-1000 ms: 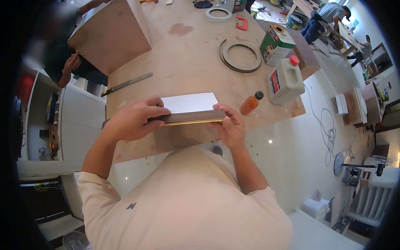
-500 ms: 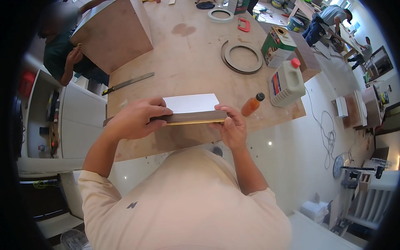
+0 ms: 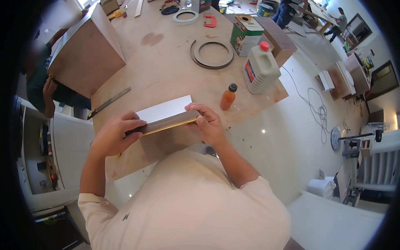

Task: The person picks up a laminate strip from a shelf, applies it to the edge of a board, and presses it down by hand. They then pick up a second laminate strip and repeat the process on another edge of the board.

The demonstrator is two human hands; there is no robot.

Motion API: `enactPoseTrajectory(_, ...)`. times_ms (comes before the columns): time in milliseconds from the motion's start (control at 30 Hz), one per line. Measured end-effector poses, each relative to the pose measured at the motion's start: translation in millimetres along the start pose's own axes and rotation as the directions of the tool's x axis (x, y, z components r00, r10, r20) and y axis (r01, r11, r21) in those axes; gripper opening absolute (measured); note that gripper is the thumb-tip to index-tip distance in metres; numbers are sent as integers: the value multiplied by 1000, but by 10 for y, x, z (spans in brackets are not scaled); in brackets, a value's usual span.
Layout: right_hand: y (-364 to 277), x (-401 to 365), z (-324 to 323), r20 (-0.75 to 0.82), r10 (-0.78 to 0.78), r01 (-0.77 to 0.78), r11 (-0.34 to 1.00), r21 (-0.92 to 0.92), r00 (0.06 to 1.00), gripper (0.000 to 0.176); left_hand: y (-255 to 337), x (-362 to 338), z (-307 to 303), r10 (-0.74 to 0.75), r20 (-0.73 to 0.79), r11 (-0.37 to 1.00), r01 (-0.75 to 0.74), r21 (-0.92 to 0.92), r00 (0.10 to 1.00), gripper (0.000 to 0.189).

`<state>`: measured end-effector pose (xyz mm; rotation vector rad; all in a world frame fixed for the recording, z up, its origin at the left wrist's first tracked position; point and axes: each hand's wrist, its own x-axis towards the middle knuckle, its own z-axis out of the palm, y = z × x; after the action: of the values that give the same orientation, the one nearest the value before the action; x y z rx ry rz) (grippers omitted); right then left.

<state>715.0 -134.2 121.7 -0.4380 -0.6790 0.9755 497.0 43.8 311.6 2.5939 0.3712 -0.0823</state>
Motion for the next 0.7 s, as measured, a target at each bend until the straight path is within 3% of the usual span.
enactPoseTrajectory(267,-57,32,60,36,12,-15,995,95,999,37,67,8,-9,-47,-5,999,46,-20,999,29)
enactPoseTrajectory(367,-137,66,94,79,25,-26,1000,13,997,36,65,-5,-1,-29,-20,1000,29,-6,999,29)
enactPoseTrajectory(467,-238,101,178,60,36,-20,970,-242,998,41,52,10,15,-5,-29,1000,4,-5,1000,30)
enactPoseTrajectory(700,-191,104,84,6,27,-23,929,-368,1000,44,99,51,34,-22,18,1000,22,14,1000,29)
